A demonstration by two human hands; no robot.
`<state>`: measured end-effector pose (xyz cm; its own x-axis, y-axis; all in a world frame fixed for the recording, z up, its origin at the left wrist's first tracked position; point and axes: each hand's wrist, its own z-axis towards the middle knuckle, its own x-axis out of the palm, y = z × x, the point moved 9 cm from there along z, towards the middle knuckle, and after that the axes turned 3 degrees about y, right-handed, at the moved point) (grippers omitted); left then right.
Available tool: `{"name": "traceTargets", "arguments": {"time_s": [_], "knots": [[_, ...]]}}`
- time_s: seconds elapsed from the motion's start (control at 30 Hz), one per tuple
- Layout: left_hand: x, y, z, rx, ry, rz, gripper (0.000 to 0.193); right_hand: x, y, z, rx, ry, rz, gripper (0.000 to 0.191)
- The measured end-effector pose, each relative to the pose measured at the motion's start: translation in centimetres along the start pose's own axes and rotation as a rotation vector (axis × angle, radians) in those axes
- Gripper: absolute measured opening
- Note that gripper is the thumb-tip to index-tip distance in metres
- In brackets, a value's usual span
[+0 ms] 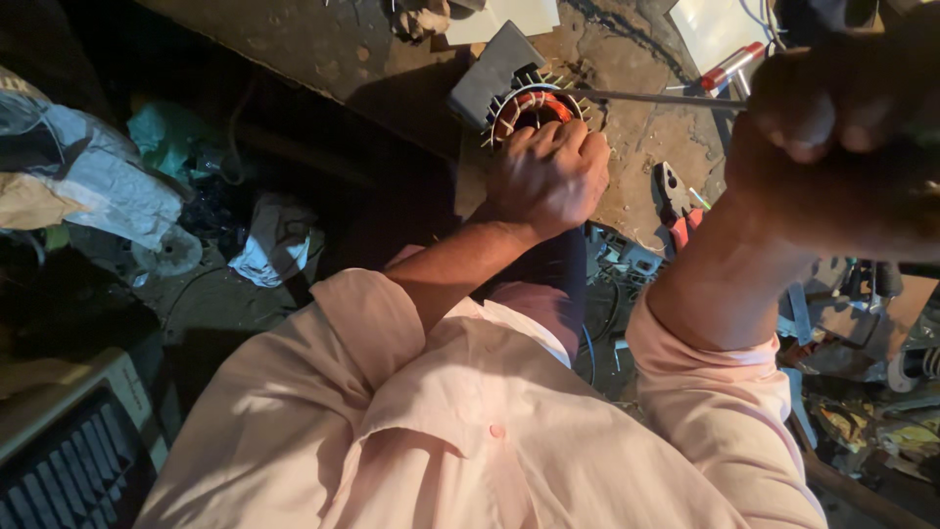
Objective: The person sits at a cluttered workbench and winds copper wire by hand through the slots of a motor stator, threading and pressing the wire into place around the coil. They occasionally pick up a hammer to tap the windings and continue feeding the wire around the stator.
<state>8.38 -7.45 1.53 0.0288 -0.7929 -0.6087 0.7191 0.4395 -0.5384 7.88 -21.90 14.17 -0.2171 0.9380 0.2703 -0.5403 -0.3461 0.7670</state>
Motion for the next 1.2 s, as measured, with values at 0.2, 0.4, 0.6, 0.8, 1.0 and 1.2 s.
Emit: {"name": "traceTargets", "arguments": {"time_s": [0.2, 0.4, 0.6, 0.8, 1.0, 1.2], "knots": [[-0.1, -0.1, -0.1, 0.015, 0.013, 0.020, 0.017, -0.9, -1.5, 0.4, -0.064, 0.041, -0.097, 0.039], [0.5, 0.1, -0.2, -0.019, 0.050, 0.028, 0.019, -5.8, -3.9, -1.0, 0.050, -0.149, 0.029, 0.048], [1.5, 0.5, -0.3, -0.067, 0.102, 0.056, 0.017, 1.6, -3.0, -3.4, -0.123, -0.230, -0.179, 0.051], [0.8, 0.0, -0.8, -0.015, 0.008, 0.071, 0.014, -1.6, -2.1, -5.3, -0.198, -0.452, -0.060, 0.066], [1.4, 0.4, -0.5, -0.061, 0.019, 0.067, 0.018, -2.7, -0.8, -6.7, -0.294, -0.339, -0.160, 0.051], [1.8, 0.3, -1.1, 0.002, 0.070, 0.128, 0.016, -7.9, -1.5, -7.7, -0.222, -0.503, -0.156, 0.058]]}}
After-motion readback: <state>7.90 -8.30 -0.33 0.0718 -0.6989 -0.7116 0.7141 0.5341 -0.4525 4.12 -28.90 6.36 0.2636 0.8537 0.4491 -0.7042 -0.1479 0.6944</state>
